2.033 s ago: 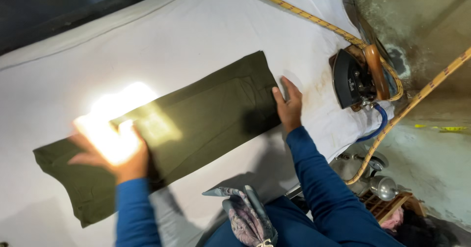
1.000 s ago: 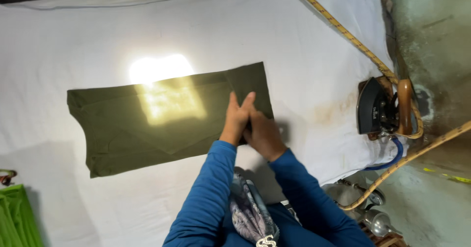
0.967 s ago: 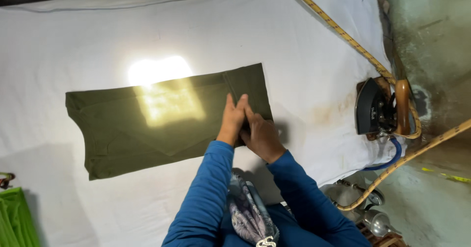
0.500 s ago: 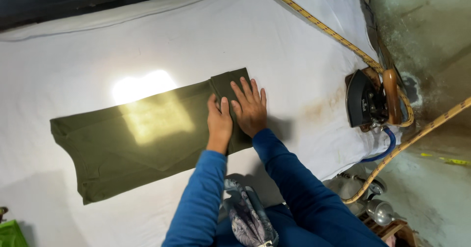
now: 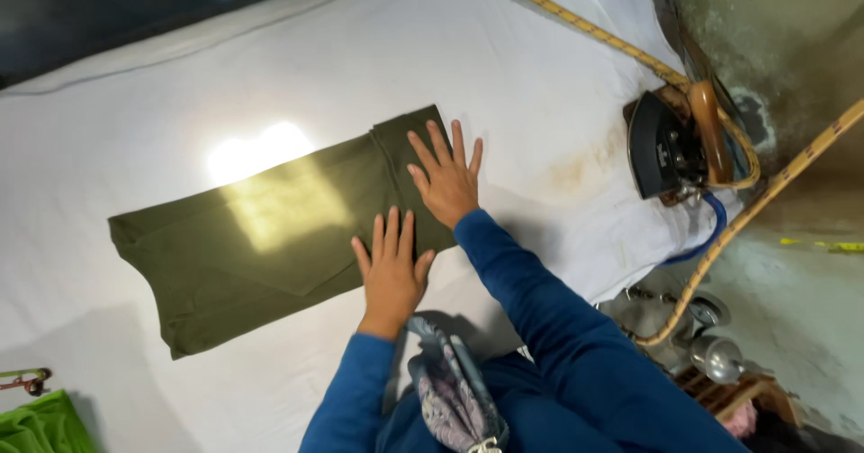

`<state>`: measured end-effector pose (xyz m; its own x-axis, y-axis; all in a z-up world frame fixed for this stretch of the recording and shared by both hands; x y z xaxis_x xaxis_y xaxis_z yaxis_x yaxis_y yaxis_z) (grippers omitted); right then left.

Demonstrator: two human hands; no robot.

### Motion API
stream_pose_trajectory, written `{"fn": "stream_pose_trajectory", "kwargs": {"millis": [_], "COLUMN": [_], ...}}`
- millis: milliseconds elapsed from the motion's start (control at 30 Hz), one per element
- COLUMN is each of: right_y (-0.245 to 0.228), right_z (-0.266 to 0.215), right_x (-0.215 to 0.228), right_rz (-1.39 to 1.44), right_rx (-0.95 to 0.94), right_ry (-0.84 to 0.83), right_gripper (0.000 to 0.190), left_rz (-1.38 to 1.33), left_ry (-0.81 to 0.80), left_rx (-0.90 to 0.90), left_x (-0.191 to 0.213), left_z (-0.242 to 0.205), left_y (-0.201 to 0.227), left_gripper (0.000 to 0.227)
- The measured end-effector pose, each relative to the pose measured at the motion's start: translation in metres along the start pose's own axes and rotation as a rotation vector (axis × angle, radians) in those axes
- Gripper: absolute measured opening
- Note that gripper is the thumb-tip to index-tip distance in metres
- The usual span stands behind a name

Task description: The person irons and folds a green polo shirt using a handheld iron on a padded surface, then places it onto a stack of similar garments.

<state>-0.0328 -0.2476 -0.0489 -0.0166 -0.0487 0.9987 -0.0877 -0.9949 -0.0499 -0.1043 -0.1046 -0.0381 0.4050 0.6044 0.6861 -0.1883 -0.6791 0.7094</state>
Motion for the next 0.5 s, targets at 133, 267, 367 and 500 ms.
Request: {"fn": "stream_pose_trajectory", "kwargs": {"millis": [133, 267, 367, 500], "right_y": [-0.051, -0.131, -0.171, -0.198], "right_z": [-0.035, -0.054, -0.006, 0.034], "right_x": [0.033, 0.037, 0.065, -0.009], "right_rz": [0.324, 1.118, 1.358, 0.238], "right_rx": [0.112, 0.179, 0.037, 0.178], "right_ry": [0.185, -0.013, -0.068, 0.782], "right_gripper": [0.043, 0.041, 0.048, 0.032], "left_rz": [-0.106, -0.280, -0.286, -0.166], "left_ry": [0.194, 0.429, 0.548, 0.689], "left_rx": [0.037, 0.205, 0.166, 0.279], "left_x": [0.040, 0.086, 0.135, 0.185], "left_z": [-0.054, -0.090, -0.086, -0.062], "left_y": [-0.036, -0.087, -0.119, -0.184], "left_gripper": [0.048, 0.029, 0.022, 0.022]}}
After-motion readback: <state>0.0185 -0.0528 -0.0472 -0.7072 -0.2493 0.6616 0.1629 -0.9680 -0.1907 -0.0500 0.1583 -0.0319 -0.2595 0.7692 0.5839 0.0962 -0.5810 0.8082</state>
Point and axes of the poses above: each hand's wrist, its own z-axis towards the middle knuckle, its own x-axis out of the back of the hand, y = z × x, the point moved 2 cm from there along z, towards the middle knuckle, and after that the axes turned 15 degrees about -z, right-handed, at the moved point
